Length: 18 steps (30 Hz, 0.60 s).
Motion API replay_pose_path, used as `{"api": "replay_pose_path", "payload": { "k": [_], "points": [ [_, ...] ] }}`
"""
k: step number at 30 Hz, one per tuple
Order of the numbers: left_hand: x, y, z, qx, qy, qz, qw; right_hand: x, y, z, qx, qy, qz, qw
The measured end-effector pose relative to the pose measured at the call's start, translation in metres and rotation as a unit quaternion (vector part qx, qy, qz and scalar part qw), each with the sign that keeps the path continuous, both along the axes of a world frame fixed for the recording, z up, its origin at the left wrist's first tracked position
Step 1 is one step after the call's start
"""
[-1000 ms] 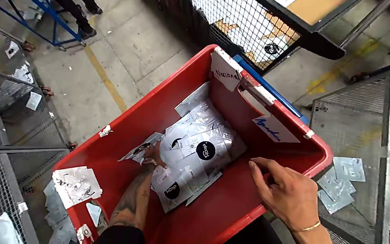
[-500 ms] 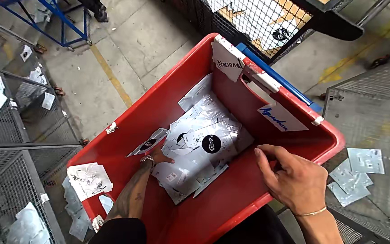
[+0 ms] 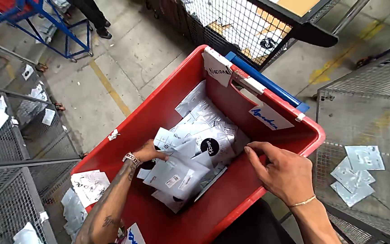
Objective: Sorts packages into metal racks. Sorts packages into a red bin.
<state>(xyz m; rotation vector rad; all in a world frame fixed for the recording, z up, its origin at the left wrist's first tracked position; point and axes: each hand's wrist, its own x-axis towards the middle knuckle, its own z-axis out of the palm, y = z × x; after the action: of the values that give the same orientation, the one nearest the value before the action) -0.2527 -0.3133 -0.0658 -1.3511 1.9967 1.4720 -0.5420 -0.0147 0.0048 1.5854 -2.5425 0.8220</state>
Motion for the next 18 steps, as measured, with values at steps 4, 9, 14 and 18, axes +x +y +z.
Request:
{"api": "replay_pose_path", "payload": {
  "k": [4,9,14,18],
  "points": [
    [-0.015,-0.008,0.042,0.022,0.205,0.11,0.972,-0.003,-0.005,0.003,0.013,-0.043,-0.005,0.999],
    [-0.041,0.007,0.066,0.039,0.354,0.187,0.916,-0.008,-0.014,0.016,0.027,-0.228,-0.046,0.972],
    [-0.074,0.025,0.08,0.067,0.445,0.22,0.866,-0.021,-0.018,0.029,-0.035,-0.478,-0.002,0.878],
    [-0.087,0.025,0.091,0.068,0.478,0.229,0.845,-0.026,-0.016,0.032,-0.062,-0.525,0.007,0.849]
  ]
}}
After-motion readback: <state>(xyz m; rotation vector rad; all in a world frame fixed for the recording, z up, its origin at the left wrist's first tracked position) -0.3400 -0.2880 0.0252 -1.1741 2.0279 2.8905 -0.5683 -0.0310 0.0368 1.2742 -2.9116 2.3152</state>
